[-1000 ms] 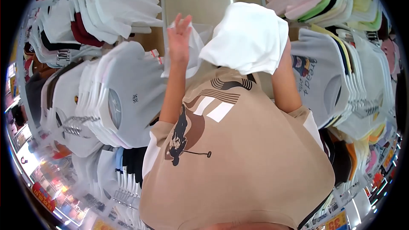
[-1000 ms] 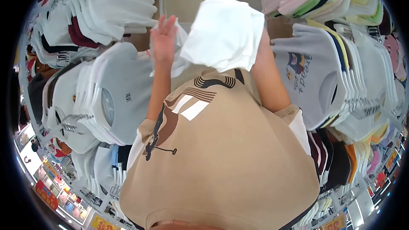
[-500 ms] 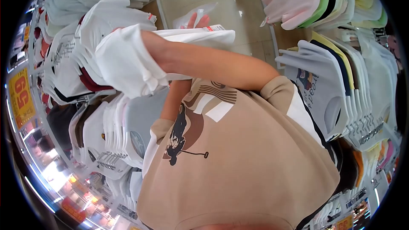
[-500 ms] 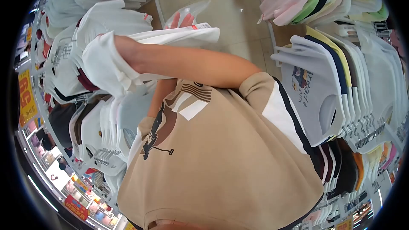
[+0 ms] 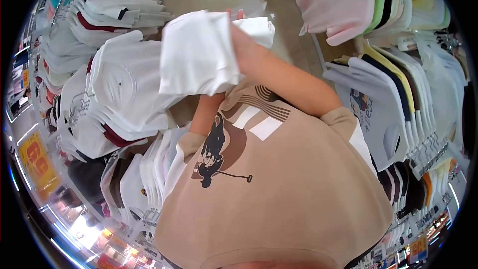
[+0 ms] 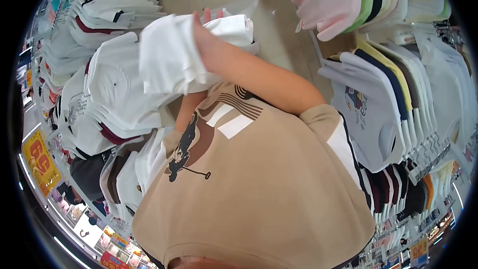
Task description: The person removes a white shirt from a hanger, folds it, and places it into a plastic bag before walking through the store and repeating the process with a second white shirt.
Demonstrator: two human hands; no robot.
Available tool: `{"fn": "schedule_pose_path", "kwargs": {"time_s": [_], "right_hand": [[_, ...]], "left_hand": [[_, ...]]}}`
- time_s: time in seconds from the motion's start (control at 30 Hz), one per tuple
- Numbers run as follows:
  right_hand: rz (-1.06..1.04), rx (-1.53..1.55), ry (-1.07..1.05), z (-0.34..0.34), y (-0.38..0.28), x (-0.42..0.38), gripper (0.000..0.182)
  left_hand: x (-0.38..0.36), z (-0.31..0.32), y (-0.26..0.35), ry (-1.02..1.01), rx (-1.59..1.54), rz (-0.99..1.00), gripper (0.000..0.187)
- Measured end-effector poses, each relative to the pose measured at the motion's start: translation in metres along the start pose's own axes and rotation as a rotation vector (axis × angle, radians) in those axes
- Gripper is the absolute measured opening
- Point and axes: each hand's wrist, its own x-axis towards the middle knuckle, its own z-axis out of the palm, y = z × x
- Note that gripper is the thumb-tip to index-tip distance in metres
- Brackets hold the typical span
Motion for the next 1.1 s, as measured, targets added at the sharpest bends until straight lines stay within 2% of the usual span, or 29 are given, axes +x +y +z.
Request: {"fn": "schedule_pose_path", "kwargs": {"time_s": [0.07, 0.13, 0.2, 0.27, 0.3, 0.4, 0.5, 0.63, 0.73, 0.87, 1.07, 1.1], "right_hand": [[-0.244, -0.326, 0.463, 0.041, -0.029, -0.013, 0.039], [-0.179, 0.027, 0.049, 0.020, -0.065, -0.013, 0.040], [-0.188, 0.066, 0.107, 0.002, -0.077, -0.007, 0.041], [-0.337, -0.269, 0.547, 0.021, -0.100, -0.008, 0.040], [-0.345, -0.264, 0.516, 0.019, -0.116, -0.007, 0.038], [-0.471, -0.312, 0.603, 0.004, -0.155, -0.009, 0.035], [-0.648, -0.621, 0.574, -0.013, -0.193, 0.003, 0.034], [-0.841, -1.304, 0.630, -0.013, -0.212, 0.020, 0.046], [-0.734, -1.237, 0.568, -0.023, -0.223, 0.039, 0.052], [-0.276, -0.856, 0.438, -0.026, -0.238, 0.064, 0.062], [-0.209, -0.673, 0.328, -0.011, -0.298, 0.135, 0.057], [-0.194, -0.640, 0.338, -0.030, -0.299, 0.136, 0.055]], "left_hand": [[0.022, 0.004, 0.006, -0.007, -0.010, 0.020, 0.058], [0.043, 0.009, 0.011, -0.019, -0.015, 0.039, 0.059], [0.065, 0.002, 0.022, -0.009, -0.058, 0.080, 0.059], [0.090, 0.015, 0.025, -0.063, -0.130, 0.116, 0.060], [0.102, 0.016, 0.027, -0.040, -0.100, 0.116, 0.059], [0.136, 0.013, 0.020, 0.022, -0.033, 0.118, 0.057], [0.172, 0.010, 0.031, 0.039, -0.049, 0.155, 0.057], [0.207, 0.007, 0.040, 0.035, -0.114, 0.180, 0.058], [0.229, 0.006, 0.049, 0.021, -0.120, 0.186, 0.057], [0.257, 0.006, 0.065, 0.006, -0.112, 0.195, 0.056], [0.320, 0.015, 0.102, -0.052, -0.080, 0.178, 0.055], [0.325, 0.014, 0.105, -0.046, -0.067, 0.181, 0.055]]}}
